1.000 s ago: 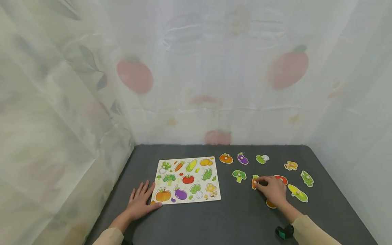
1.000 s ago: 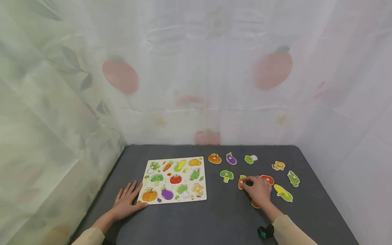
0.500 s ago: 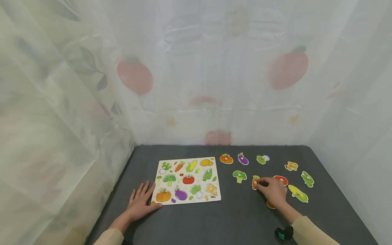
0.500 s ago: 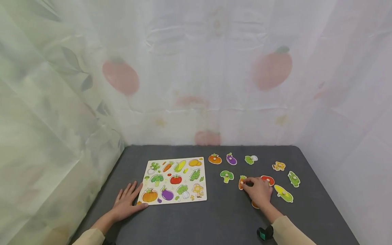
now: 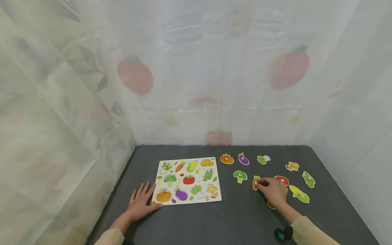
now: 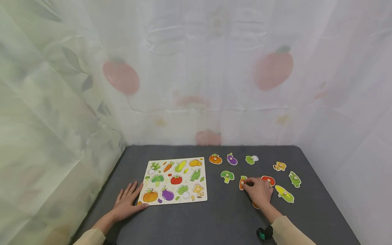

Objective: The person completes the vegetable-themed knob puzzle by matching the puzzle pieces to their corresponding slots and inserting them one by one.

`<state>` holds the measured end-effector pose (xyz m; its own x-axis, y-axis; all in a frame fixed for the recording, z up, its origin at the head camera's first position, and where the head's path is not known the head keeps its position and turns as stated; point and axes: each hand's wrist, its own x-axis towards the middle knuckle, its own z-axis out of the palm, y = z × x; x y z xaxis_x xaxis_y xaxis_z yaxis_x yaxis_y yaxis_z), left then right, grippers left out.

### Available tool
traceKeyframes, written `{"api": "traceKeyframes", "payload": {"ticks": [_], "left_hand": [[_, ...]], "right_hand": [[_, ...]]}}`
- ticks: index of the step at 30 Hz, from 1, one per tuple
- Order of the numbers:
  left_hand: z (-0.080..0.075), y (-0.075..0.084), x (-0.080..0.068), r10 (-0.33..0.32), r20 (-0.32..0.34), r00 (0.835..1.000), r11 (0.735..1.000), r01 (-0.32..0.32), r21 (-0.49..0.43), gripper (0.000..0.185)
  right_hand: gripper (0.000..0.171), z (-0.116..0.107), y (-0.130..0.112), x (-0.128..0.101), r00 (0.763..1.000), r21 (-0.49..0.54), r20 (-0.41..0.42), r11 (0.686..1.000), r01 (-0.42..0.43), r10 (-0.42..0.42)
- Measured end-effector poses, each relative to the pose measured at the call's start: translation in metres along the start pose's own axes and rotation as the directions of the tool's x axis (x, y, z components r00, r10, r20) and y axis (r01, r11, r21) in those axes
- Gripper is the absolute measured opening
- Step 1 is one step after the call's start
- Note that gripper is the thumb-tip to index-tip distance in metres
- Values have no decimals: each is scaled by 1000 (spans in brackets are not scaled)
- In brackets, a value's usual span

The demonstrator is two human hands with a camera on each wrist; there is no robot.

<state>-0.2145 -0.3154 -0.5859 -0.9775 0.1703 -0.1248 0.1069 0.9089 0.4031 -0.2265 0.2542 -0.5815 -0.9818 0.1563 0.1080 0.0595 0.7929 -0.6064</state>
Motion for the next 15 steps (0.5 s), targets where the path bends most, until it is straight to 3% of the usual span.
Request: {"api": "traceKeyframes", "payload": {"ticks": [15], "left_hand": [[-2, 2, -1, -3, -6, 1000, 1000, 3, -7, 109]], "right_hand": [[29, 1, -3, -1, 1000, 3, -15, 1000, -9, 9]]}}
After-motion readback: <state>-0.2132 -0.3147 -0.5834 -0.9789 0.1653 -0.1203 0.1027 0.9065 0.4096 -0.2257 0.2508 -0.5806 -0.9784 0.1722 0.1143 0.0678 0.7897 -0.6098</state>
